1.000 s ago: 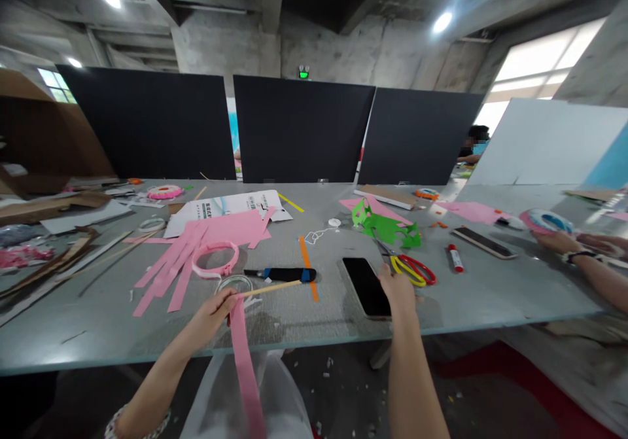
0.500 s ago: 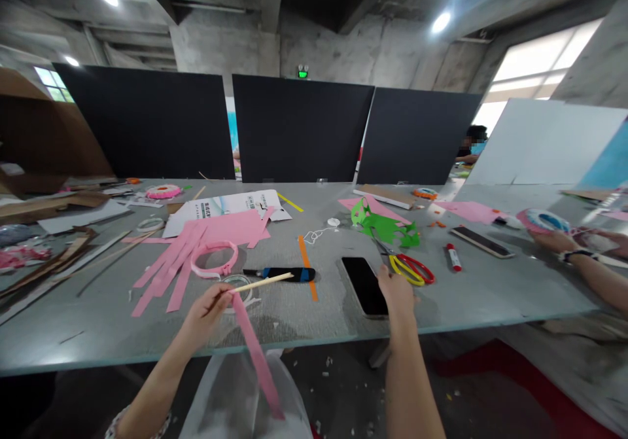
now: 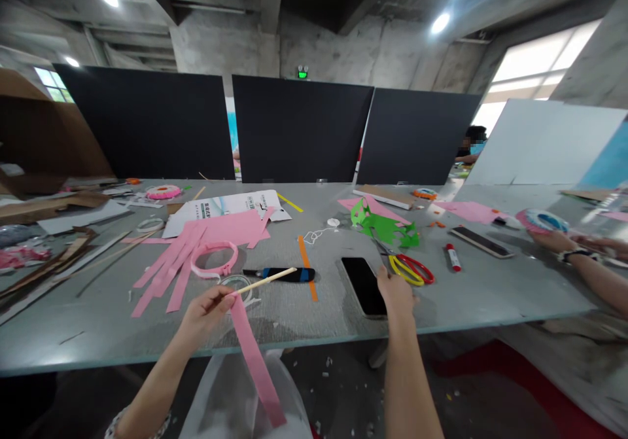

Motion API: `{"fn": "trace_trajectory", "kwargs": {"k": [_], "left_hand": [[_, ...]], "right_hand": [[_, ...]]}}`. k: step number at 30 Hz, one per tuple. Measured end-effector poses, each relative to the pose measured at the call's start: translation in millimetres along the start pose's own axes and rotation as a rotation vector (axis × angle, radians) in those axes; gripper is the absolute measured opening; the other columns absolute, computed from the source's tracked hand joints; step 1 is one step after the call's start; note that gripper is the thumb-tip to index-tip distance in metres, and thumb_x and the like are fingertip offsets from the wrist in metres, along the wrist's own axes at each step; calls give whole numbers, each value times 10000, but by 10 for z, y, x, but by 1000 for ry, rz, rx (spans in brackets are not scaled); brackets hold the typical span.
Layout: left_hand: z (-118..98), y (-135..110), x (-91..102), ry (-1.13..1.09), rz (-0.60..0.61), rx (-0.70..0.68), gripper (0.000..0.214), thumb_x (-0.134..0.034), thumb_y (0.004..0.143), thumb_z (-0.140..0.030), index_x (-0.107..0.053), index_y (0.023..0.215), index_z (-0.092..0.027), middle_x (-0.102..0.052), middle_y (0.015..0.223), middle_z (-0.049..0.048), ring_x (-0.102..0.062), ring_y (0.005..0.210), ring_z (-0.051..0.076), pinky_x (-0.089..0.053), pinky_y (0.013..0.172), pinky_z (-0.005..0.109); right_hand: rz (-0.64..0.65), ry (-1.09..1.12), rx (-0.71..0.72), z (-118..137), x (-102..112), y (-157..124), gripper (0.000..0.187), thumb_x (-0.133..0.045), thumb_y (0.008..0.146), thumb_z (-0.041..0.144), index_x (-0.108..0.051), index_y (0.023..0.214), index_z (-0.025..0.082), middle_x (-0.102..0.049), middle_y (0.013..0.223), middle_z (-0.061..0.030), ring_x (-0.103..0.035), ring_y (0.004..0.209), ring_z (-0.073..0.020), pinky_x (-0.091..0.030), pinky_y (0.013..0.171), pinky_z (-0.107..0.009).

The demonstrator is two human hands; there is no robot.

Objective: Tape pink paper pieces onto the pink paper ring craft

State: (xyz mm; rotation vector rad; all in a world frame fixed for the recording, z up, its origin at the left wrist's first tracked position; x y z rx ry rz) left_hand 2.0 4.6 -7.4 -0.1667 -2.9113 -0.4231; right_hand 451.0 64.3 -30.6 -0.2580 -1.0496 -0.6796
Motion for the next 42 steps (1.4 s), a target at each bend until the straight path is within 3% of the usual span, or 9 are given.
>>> {"fn": "trace_trajectory", "kwargs": {"k": [13,16,19,22,25,28,31,35,42], "left_hand": [[-9,6,-72,0,29,38,274,-502,810,-404,-583,806,-143,-473,639,-5,-418,596,110,-333,542,236],[-21,-1,-75,-6,22,50,281,-501,808,-408,-587,805,-140,-481,651,1,-428,610,116,-344,556,240],[-1,-10,-73,-1,27,60,277,-493,814,-400,-592,816,-141,-488,657,6,-436,620,123,-352,566,244],[22,-20,-96,22,47,66,260,-499,811,-384,-598,815,-144,-494,654,8,-442,614,125,-353,562,243],[-9,-51,-209,105,117,68,222,-509,801,-353,-598,781,-151,-499,637,2,-434,594,119,-335,541,232],[-128,-112,-359,246,196,31,174,-504,793,-295,-578,714,-159,-506,624,-7,-430,596,116,-326,551,226],[-213,-171,-444,274,228,4,117,-497,776,-237,-566,715,-164,-536,654,-3,-463,634,127,-346,590,231],[-72,-201,-489,151,255,84,118,-494,774,-243,-566,742,-154,-527,664,4,-460,635,128,-336,580,228],[54,-225,-627,-26,360,148,277,-442,825,-406,-481,699,-163,-372,594,-42,-340,541,97,-256,509,225]], "right_hand": [[55,-24,-83,66,-15,-170,489,-350,832,441,-671,929,85,-591,1083,-236,-473,1093,-409,-305,892,-601],[1,-7,-53,120,23,-234,483,-377,819,462,-655,936,85,-578,1097,-231,-458,1095,-411,-304,888,-598],[-123,16,-2,208,125,-404,492,-365,831,452,-545,1131,106,-511,1204,-195,-409,1147,-370,-301,921,-540],[-261,183,165,442,283,-756,434,-364,839,383,-499,1160,123,-555,1125,-156,-484,1059,-300,-343,917,-464],[-293,518,597,957,486,-1395,349,-375,851,345,-522,1089,136,-583,1031,-137,-546,941,-236,-420,853,-382],[-84,484,1023,1565,449,-2174,314,-477,833,312,-518,1123,199,-583,1069,-99,-512,1020,-242,-398,883,-394],[234,343,1199,1916,168,-2694,213,-482,851,253,-569,1043,218,-631,988,-55,-552,927,-221,-427,800,-352],[378,294,1158,1977,-59,-2790,169,-447,883,243,-611,886,204,-644,807,-27,-583,747,-181,-437,653,-280],[355,370,1163,1918,-49,-2714,150,-470,862,201,-618,839,208,-630,778,-20,-576,742,-166,-430,639,-265]]}}
Point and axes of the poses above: each hand's wrist, its own y-axis towards the middle knuckle, its own x-axis out of the back of the hand, z = x × y, the point moved 10 cm from there along y, towards the middle knuckle
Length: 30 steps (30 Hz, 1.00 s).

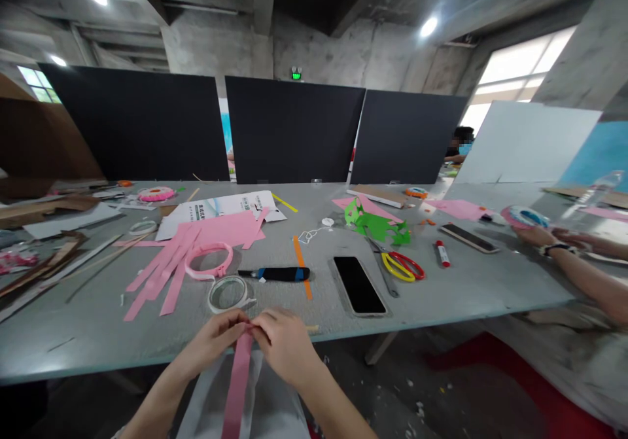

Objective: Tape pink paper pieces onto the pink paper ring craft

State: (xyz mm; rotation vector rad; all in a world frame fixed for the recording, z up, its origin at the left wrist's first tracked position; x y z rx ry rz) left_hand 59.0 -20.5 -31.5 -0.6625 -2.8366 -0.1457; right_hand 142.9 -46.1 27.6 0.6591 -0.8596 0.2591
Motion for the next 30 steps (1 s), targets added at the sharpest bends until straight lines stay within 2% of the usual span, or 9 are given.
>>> {"fn": "trace_trajectory", "kwargs": {"k": [5,9,11,13,15,16,19,23,30], "left_hand": [[-102,-20,0,176,-41,-48,331,-338,878,-389,-392,621,-187,-358,596,-32,-338,563,116,-270,523,244],[-103,-18,-2,181,-56,-72,261,-330,885,-345,-436,709,-184,-400,663,-19,-358,615,123,-297,567,248],[-61,-22,30,175,-69,-50,256,-334,884,-347,-425,710,-183,-374,650,-28,-342,604,117,-287,566,246],[-19,-36,74,159,-77,-18,275,-331,884,-374,-404,698,-185,-324,619,-43,-305,571,107,-257,539,241],[1,-55,112,140,-71,4,288,-328,882,-403,-395,703,-187,-285,600,-54,-268,545,100,-226,517,239],[2,-65,127,132,-64,10,292,-327,882,-411,-391,705,-188,-276,596,-57,-258,537,98,-217,511,240],[1,-84,170,137,-58,21,297,-324,883,-415,-386,701,-188,-277,592,-59,-257,534,95,-211,509,239],[10,-83,198,168,-73,22,307,-320,885,-413,-389,696,-182,-287,602,-56,-272,552,94,-220,518,235],[56,-71,155,151,-52,32,309,-323,882,-425,-415,727,-174,-280,594,-59,-262,542,90,-216,511,236]], "right_hand": [[3,-10,-29,3,-9,5,135,-482,846,189,-614,824,201,-630,788,-26,-577,766,-177,-444,647,-275],[-14,30,7,67,23,-2,209,-463,845,208,-600,1003,209,-645,903,-47,-578,865,-194,-460,747,-312],[-99,34,-1,-46,181,-11,271,-424,860,230,-582,1080,211,-643,976,-59,-576,913,-188,-452,809,-317],[-254,-29,-144,-416,488,-48,304,-386,872,262,-591,1084,192,-640,1012,-74,-574,942,-181,-441,849,-307],[-396,-203,-541,-1076,879,-220,349,-350,879,280,-578,1119,169,-614,1073,-95,-554,996,-188,-424,884,-307],[-369,-304,-796,-1438,1016,-363,370,-326,886,296,-568,1142,186,-599,1110,-93,-527,1053,-201,-407,909,-324],[-356,-377,-1095,-2095,1350,-607,470,-285,881,312,-619,1053,30,-519,1170,-261,-406,1160,-397,-340,901,-550],[-270,-343,-1239,-2537,1403,-775,520,-298,871,371,-630,1041,8,-536,1151,-278,-418,1143,-434,-366,871,-554],[-219,-295,-1286,-2663,1288,-877,563,-250,871,452,-613,1088,82,-581,1118,-230,-500,1095,-372,-397,872,-488]]}}
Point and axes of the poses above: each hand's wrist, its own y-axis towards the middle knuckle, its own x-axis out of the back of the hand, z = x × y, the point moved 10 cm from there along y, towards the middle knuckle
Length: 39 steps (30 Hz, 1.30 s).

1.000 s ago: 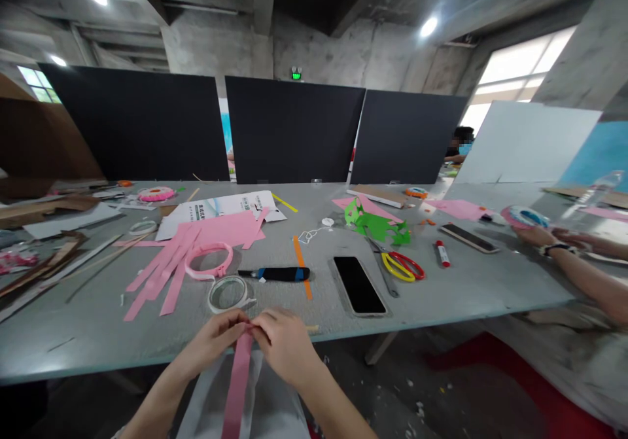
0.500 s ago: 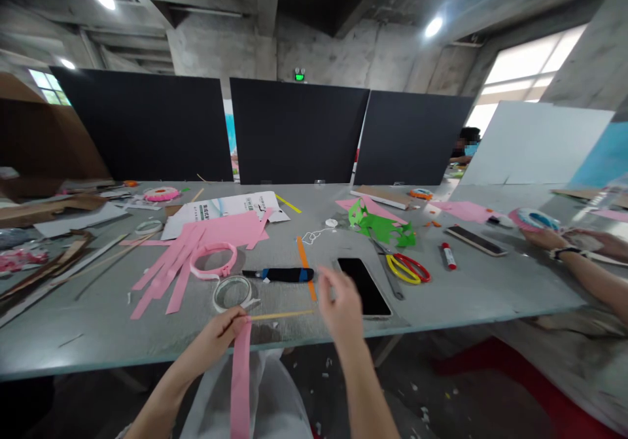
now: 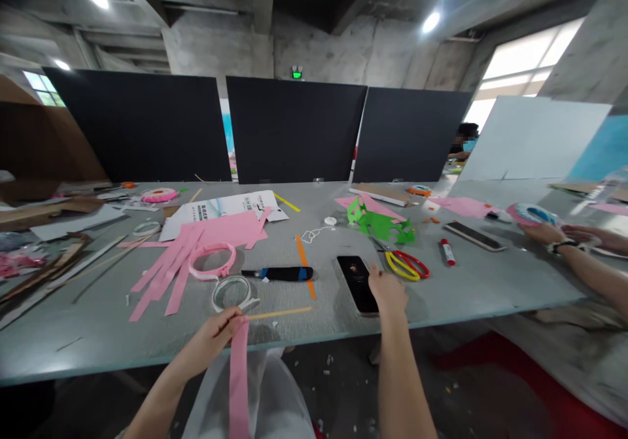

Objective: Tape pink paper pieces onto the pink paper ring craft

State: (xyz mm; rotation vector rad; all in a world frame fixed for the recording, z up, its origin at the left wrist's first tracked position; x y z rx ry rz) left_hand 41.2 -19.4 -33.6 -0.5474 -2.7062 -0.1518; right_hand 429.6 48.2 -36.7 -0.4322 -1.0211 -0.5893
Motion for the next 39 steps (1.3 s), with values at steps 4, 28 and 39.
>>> {"fn": "trace_trajectory", "kwargs": {"k": [4,28,39], "left_hand": [[20,8,21,15,-9,7,314,-321,881,-431,-415,724,-176,-282,593,-60,-263,542,90,-218,511,235],[-294,-85,38,180,-66,-95,217,-403,858,-338,-485,750,-169,-443,677,-22,-400,649,120,-313,593,233],[-169,24,64,185,-120,-46,278,-320,878,-351,-438,692,-182,-440,648,-21,-392,615,124,-311,580,243]], "right_hand": [[-13,14,6,4,9,-8,555,-270,863,460,-626,1061,83,-592,1093,-231,-505,1091,-368,-401,864,-490],[218,151,1309,1725,-352,-2735,166,-438,869,169,-592,928,185,-639,876,-33,-575,814,-183,-414,718,-289],[137,134,1315,1782,-430,-2662,212,-439,866,146,-611,981,194,-646,857,-39,-577,816,-180,-413,708,-272]]}}
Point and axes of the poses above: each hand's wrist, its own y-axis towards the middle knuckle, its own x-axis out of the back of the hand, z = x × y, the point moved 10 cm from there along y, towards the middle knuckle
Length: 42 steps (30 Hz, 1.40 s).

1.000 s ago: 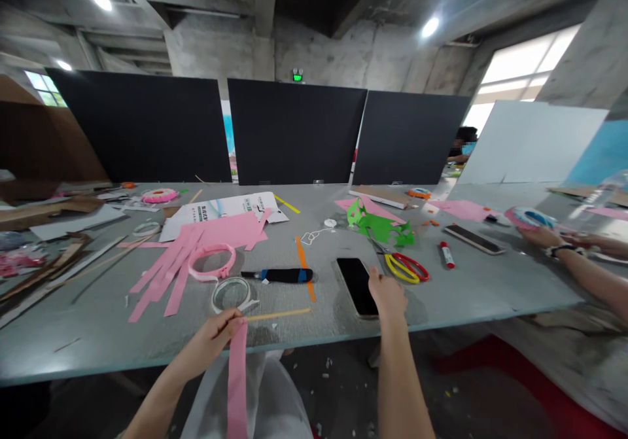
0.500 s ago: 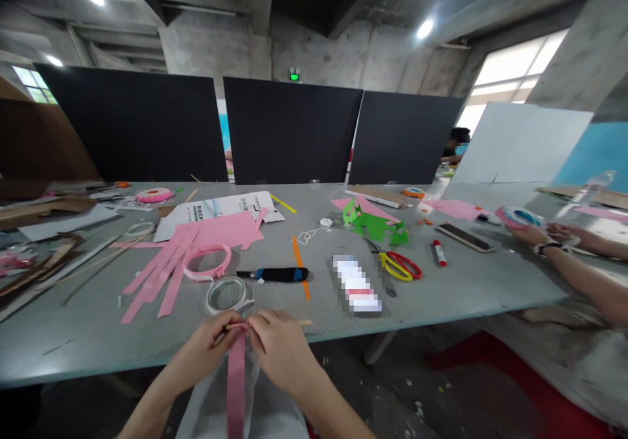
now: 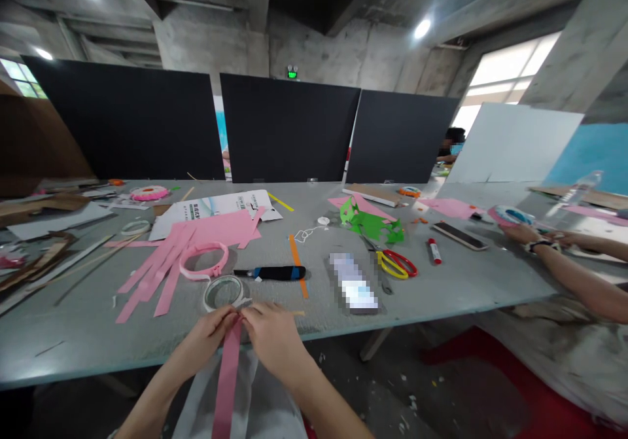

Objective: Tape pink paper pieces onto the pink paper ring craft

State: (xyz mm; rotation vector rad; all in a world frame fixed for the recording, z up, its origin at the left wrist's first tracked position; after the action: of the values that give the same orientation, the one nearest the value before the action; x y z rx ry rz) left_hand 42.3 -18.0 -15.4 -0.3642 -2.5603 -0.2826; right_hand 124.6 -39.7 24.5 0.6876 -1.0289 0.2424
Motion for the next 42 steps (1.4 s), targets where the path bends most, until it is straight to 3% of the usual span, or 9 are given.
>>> {"fn": "trace_trajectory", "kwargs": {"k": [4,8,13,16,21,26,32,42], "left_hand": [[76,21,151,35,-35,23,294,-312,878,-383,-445,701,-191,-417,598,-29,-393,564,131,-294,542,245],[154,8,286,6,-103,41,310,-332,866,-425,-426,681,-196,-371,577,-35,-374,549,129,-284,528,239],[40,-11,55,-95,-17,14,322,-327,870,-435,-410,680,-188,-331,590,-41,-326,548,113,-269,515,225],[-1,-14,-61,-137,4,-7,329,-333,867,-444,-415,692,-178,-347,628,-33,-332,591,115,-283,540,224],[62,-15,-88,-194,16,-12,350,-325,867,-464,-431,704,-173,-330,623,-35,-325,590,115,-276,533,223],[43,-26,-92,-238,12,-30,362,-339,864,-466,-428,675,-169,-326,623,-33,-317,587,109,-270,527,221],[68,-11,-148,-311,22,18,416,-366,831,-527,-454,669,-154,-301,594,-40,-270,546,93,-248,487,219],[94,-12,-178,-443,79,48,467,-438,768,-591,-397,588,-162,-281,561,-45,-234,507,71,-204,452,217]], "right_hand": [[24,-38,9,-119,94,-9,293,-434,852,118,-576,1093,203,-649,868,-55,-578,837,-199,-415,702,-289],[-67,91,-128,-372,271,-64,252,-397,854,125,-586,1007,192,-634,914,-62,-566,786,-172,-407,674,-277],[-42,627,-283,-388,47,-72,234,-527,809,308,-573,990,167,-531,681,15,-397,510,-82,-309,472,-197],[-54,851,-335,-335,-89,-36,200,-568,773,314,-630,884,160,-530,661,17,-390,532,-81,-307,492,-201],[-70,1048,-343,-349,-147,-14,197,-621,725,341,-681,789,164,-583,660,1,-449,572,-103,-354,552,-225],[-76,1199,-354,-424,-240,-25,229,-693,653,379,-666,714,159,-573,609,10,-466,567,-101,-366,552,-230],[-27,1369,-382,-450,-445,-43,392,-688,613,518,-621,713,145,-387,446,78,-295,396,-44,-225,396,-192],[-52,1312,-358,-436,-446,-82,345,-618,713,499,-615,787,162,-340,444,85,-276,398,-52,-218,398,-197]]}}
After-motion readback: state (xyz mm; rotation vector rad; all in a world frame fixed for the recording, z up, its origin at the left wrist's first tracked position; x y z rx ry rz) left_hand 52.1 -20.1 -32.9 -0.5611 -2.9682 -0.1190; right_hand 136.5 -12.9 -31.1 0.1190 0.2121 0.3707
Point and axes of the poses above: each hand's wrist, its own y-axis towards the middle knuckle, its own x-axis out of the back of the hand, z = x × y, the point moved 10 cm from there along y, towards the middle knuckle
